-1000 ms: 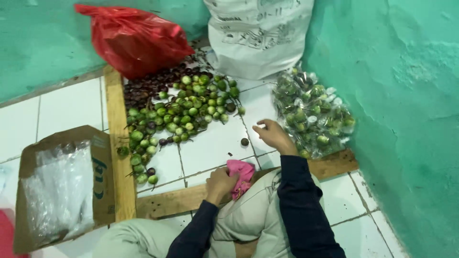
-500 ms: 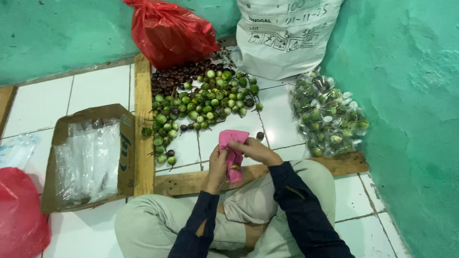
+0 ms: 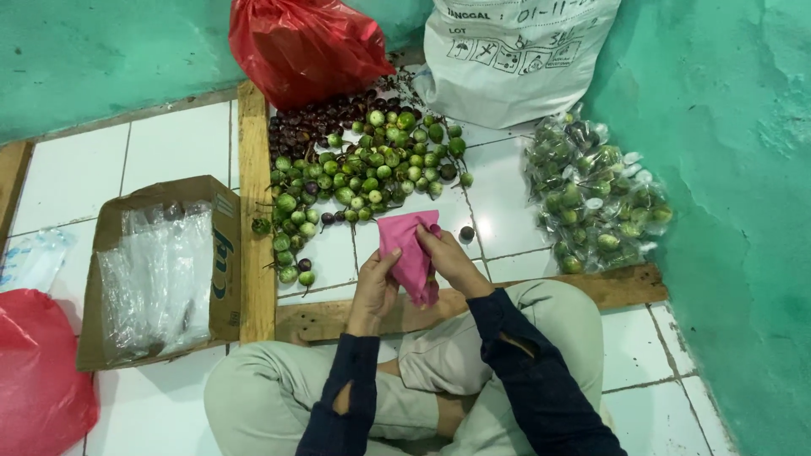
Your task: Cleaning small green fruits by wiping them individually with a pink cloth
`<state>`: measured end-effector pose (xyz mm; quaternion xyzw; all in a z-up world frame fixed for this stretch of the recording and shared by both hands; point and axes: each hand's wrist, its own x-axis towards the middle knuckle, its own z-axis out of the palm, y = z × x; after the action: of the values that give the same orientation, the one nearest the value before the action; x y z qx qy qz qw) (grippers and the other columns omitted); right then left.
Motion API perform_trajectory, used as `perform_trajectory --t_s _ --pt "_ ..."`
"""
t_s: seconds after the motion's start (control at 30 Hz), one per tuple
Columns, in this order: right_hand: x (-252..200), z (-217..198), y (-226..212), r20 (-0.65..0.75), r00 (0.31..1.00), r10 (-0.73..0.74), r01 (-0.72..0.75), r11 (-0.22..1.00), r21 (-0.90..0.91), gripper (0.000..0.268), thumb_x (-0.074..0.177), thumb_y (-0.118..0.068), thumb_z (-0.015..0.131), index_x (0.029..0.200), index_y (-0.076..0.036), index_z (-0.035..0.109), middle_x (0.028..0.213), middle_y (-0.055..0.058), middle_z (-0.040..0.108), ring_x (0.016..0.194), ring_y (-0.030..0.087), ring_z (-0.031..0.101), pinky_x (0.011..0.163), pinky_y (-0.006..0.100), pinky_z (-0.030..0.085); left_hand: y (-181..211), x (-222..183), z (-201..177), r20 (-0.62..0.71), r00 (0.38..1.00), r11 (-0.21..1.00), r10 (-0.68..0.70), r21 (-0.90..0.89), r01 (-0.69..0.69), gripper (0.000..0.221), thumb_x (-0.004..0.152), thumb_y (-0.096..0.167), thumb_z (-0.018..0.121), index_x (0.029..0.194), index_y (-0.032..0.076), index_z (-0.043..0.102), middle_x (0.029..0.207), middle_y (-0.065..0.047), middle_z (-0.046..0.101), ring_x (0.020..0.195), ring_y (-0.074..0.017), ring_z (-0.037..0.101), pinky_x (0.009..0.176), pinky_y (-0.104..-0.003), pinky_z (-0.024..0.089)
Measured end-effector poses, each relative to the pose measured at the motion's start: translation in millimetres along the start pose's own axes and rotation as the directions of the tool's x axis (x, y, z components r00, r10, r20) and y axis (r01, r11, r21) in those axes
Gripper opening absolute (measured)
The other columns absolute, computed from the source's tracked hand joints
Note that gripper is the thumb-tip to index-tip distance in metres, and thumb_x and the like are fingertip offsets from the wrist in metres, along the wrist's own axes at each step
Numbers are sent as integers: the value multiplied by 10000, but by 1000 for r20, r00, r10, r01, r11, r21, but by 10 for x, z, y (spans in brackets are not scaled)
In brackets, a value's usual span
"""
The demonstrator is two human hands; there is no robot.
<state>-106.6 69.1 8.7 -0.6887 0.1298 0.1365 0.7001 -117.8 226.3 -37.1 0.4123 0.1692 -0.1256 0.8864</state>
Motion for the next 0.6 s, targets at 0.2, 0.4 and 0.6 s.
perform_trajectory --t_s 0.2,0.4,0.6 --pt "-341 -184 -619 302 953 -11 -251 525 813 377 1003 -441 562 1117 -100 677 968 90 727 909 276 735 804 393 604 536 -363 650 2 969 938 247 250 -240 157 913 164 779 1027 98 696 819 -20 716 729 -118 684 656 -266 574" --pt "-307 -210 -699 366 931 -6 -346 306 887 410 982 -470 558 1128 -99 653 935 74 708 895 295 708 807 414 569 559 145 751 298 917 424 267 818 -389 414 740 355 938 1064 133 806 777 -106 689 769 -230 667 723 -369 538" --pt "-119 -265 -674 276 961 13 -273 207 940 601 957 -555 587 1313 -72 567 993 67 687 964 284 689 879 468 563 677 407 1177 299 945 235 131 917 -323 473 712 397 904 1101 150 797 795 -110 709 805 -263 690 737 -392 550"
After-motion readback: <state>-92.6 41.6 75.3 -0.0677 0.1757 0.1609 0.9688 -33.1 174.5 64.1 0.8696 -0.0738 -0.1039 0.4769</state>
